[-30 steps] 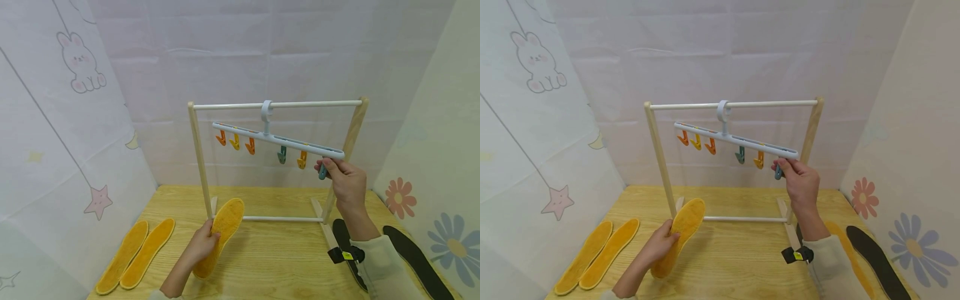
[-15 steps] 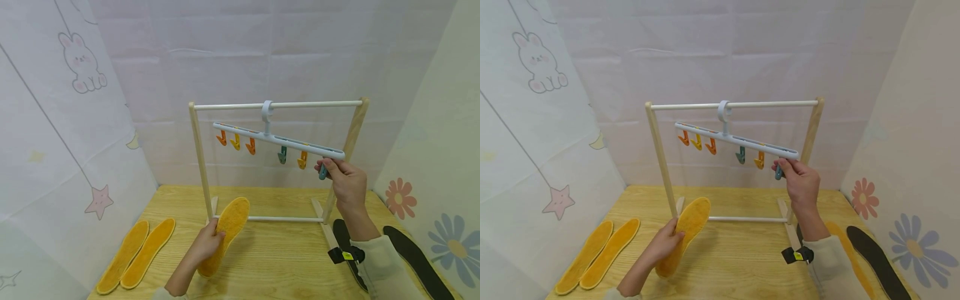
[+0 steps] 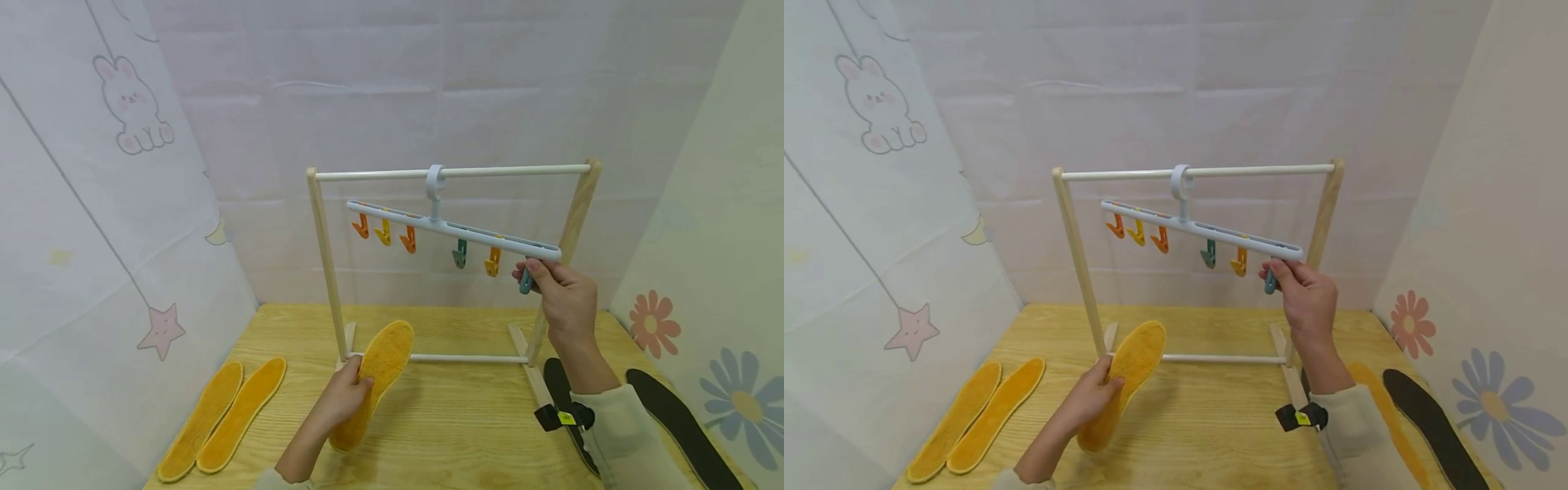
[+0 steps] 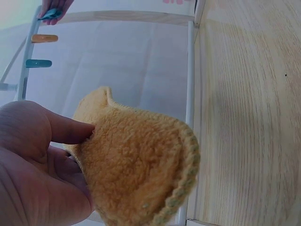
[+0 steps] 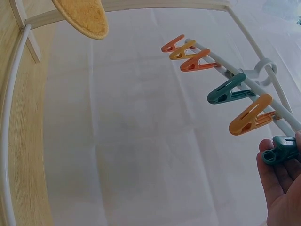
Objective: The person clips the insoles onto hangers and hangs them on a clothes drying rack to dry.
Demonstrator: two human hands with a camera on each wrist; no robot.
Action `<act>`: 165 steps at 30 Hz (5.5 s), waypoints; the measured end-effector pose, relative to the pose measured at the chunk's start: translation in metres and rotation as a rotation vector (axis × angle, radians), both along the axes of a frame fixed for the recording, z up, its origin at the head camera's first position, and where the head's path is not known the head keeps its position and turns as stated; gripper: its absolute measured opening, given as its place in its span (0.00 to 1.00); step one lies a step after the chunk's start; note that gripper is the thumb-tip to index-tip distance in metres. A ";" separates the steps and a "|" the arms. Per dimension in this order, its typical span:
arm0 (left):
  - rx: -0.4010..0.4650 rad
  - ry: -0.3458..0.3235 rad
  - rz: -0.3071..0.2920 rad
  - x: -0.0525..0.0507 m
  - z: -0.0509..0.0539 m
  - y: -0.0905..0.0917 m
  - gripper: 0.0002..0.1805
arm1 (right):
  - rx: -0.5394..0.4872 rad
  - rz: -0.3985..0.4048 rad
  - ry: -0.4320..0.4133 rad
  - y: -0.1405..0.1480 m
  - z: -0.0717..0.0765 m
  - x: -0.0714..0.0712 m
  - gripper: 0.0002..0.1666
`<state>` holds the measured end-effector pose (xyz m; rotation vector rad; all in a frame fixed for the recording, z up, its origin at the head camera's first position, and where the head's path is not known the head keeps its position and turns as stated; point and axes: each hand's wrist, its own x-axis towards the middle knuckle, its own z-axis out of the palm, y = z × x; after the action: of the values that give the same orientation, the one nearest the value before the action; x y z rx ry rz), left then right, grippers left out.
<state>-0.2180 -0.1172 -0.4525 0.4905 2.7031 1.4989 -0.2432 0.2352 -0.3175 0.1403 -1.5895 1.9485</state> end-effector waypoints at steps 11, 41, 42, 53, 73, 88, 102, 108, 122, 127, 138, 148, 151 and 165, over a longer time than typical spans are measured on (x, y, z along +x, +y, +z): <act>0.066 -0.047 -0.051 0.000 0.004 0.009 0.10 | 0.003 -0.002 -0.003 0.000 -0.003 -0.002 0.21; 0.054 -0.021 -0.104 0.000 0.010 0.027 0.13 | -0.010 0.015 0.011 0.000 -0.004 -0.003 0.19; 0.053 -0.017 -0.102 0.000 0.011 0.027 0.13 | -0.007 0.015 0.010 0.000 -0.004 -0.002 0.20; 0.040 -0.016 -0.099 0.003 0.014 0.033 0.12 | -0.012 0.021 -0.005 0.001 -0.004 -0.002 0.19; 0.055 -0.003 -0.104 0.002 0.021 0.046 0.12 | -0.015 0.005 -0.021 0.001 -0.005 -0.003 0.19; 0.055 -0.016 -0.125 0.007 0.029 0.058 0.12 | -0.023 0.008 -0.038 0.002 -0.005 -0.003 0.21; 0.050 -0.008 -0.118 0.008 0.035 0.065 0.12 | -0.039 0.021 -0.033 0.002 -0.003 -0.002 0.20; 0.054 0.004 -0.134 0.008 0.036 0.070 0.13 | -0.043 0.030 -0.018 0.002 -0.004 -0.002 0.20; 0.072 -0.014 -0.155 0.010 0.040 0.079 0.13 | -0.028 0.031 -0.018 0.003 -0.005 -0.002 0.20; 0.081 -0.024 -0.156 0.011 0.041 0.082 0.12 | -0.025 0.034 -0.021 0.002 -0.004 -0.001 0.21; 0.071 -0.020 -0.158 0.012 0.042 0.091 0.12 | -0.030 0.032 -0.020 0.002 -0.005 -0.002 0.22; 0.074 -0.010 -0.166 0.009 0.041 0.099 0.11 | -0.037 0.033 -0.032 0.002 -0.006 -0.002 0.22; 0.073 -0.005 -0.171 0.009 0.041 0.101 0.10 | -0.040 0.030 -0.038 0.003 -0.007 -0.003 0.22; 0.081 -0.013 -0.186 0.010 0.044 0.109 0.13 | -0.028 0.032 -0.024 0.003 -0.007 -0.004 0.22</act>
<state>-0.2084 -0.0081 -0.4084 0.7097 2.5138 1.5594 -0.2468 0.2383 -0.3249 0.1327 -1.5842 2.0029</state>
